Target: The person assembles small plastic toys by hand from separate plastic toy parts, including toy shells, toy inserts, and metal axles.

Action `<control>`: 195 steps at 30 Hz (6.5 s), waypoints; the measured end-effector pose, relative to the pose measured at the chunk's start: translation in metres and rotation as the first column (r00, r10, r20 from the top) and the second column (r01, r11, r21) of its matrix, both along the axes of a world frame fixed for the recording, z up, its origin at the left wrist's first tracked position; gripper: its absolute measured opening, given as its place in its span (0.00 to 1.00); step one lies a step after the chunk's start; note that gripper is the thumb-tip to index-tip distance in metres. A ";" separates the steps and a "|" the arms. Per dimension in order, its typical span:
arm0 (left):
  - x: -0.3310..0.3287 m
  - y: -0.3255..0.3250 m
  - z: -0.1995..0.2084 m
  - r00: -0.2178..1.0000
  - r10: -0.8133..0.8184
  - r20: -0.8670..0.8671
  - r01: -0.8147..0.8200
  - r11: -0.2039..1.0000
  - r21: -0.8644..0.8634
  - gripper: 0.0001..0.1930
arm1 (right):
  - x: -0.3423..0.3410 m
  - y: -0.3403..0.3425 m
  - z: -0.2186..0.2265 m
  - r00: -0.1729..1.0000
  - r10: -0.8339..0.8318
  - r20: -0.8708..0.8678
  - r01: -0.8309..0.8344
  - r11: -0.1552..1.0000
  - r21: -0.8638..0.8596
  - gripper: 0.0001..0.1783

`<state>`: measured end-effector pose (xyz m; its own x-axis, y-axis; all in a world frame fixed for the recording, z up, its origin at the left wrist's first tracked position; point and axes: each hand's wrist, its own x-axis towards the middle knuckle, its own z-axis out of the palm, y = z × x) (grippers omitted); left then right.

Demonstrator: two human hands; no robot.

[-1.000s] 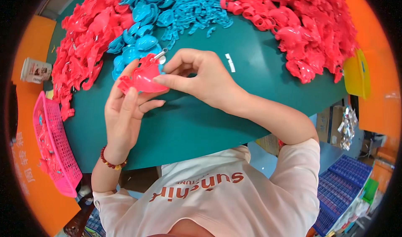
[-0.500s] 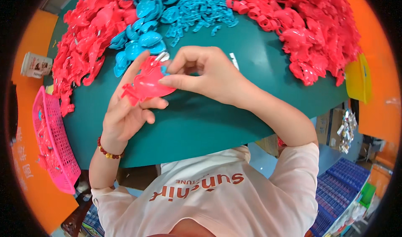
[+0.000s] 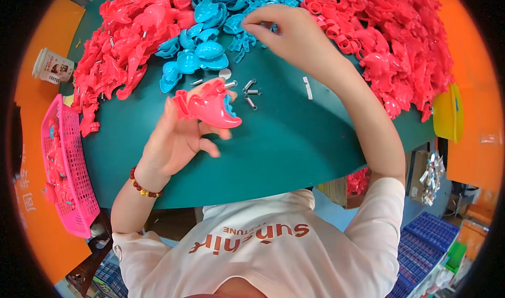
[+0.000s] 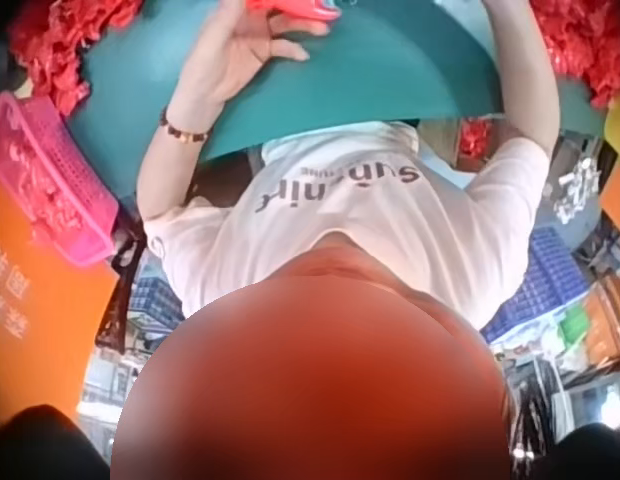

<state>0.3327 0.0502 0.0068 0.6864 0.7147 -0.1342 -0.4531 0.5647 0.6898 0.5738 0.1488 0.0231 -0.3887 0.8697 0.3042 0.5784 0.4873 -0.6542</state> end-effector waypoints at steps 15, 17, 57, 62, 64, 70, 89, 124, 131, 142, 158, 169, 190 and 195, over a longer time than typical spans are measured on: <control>-0.004 0.009 -0.013 0.959 0.100 0.264 -0.072 0.991 -0.113 0.41 | -0.053 0.007 0.018 0.995 0.061 -0.080 -0.043 0.976 0.216 0.10; -0.004 0.008 -0.008 0.955 0.086 0.284 -0.051 0.991 -0.127 0.38 | -0.040 -0.018 0.022 0.997 0.074 -0.011 -0.070 0.973 0.220 0.12; 0.000 0.007 -0.001 0.974 0.223 0.033 -0.217 0.969 -0.116 0.31 | -0.045 -0.054 0.012 0.986 0.166 0.007 -0.158 0.923 0.351 0.11; -0.006 0.010 -0.003 0.976 0.105 0.190 -0.087 0.991 -0.100 0.33 | -0.041 -0.048 0.017 0.944 0.309 0.119 -0.326 0.805 0.496 0.14; -0.003 0.008 -0.003 0.977 0.124 0.175 -0.102 0.986 -0.130 0.34 | -0.038 -0.049 0.017 0.946 0.308 0.104 -0.316 0.796 0.517 0.13; 0.005 0.006 0.009 0.968 0.054 0.244 -0.002 0.978 -0.208 0.33 | -0.023 -0.056 0.012 0.922 0.272 -0.276 -0.318 0.938 -0.137 0.11; -0.002 -0.003 0.003 1.000 -0.010 -0.026 0.009 0.999 -0.039 0.26 | 0.129 -0.074 -0.001 0.273 -0.717 0.641 0.420 0.688 0.591 0.33; -0.001 -0.003 -0.004 0.915 0.132 0.382 -0.058 0.978 -0.198 0.28 | -0.040 -0.087 -0.026 0.818 0.088 -0.569 -0.085 0.996 0.032 0.48; 0.003 -0.010 0.008 0.943 0.115 0.311 -0.111 0.993 -0.033 0.27 | -0.028 -0.081 -0.016 0.956 0.020 -0.294 0.067 0.957 0.283 0.50; 0.014 -0.011 -0.006 0.929 0.367 -0.040 -0.277 0.767 0.579 0.25 | -0.032 -0.089 -0.005 0.873 0.214 -0.439 -0.240 0.971 -0.005 0.49; 0.017 -0.015 -0.009 0.916 0.387 -0.105 -0.239 0.738 0.631 0.25 | -0.019 -0.083 -0.007 0.845 0.256 -0.469 -0.403 0.881 -0.246 0.53; 0.026 -0.019 0.010 0.898 0.384 -0.215 -0.248 0.845 0.473 0.36 | -0.017 -0.086 0.005 0.764 -0.058 -0.642 -0.403 0.734 -0.546 0.48; 0.004 -0.001 -0.001 0.803 0.468 -0.370 0.144 0.450 0.881 0.40 | -0.012 -0.080 -0.014 0.769 0.135 -0.625 -0.382 0.881 -0.280 0.29; 0.010 -0.007 -0.002 0.682 0.683 -0.262 0.091 0.276 0.957 0.35 | -0.026 -0.089 -0.023 0.715 0.044 -0.697 -0.315 0.911 -0.266 0.33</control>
<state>0.3427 0.0427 0.0045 0.4355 0.7569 0.4873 0.2435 -0.6202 0.7457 0.5473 0.0602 -0.0002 -0.3622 0.9001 0.2420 -0.1477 0.2010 -0.9684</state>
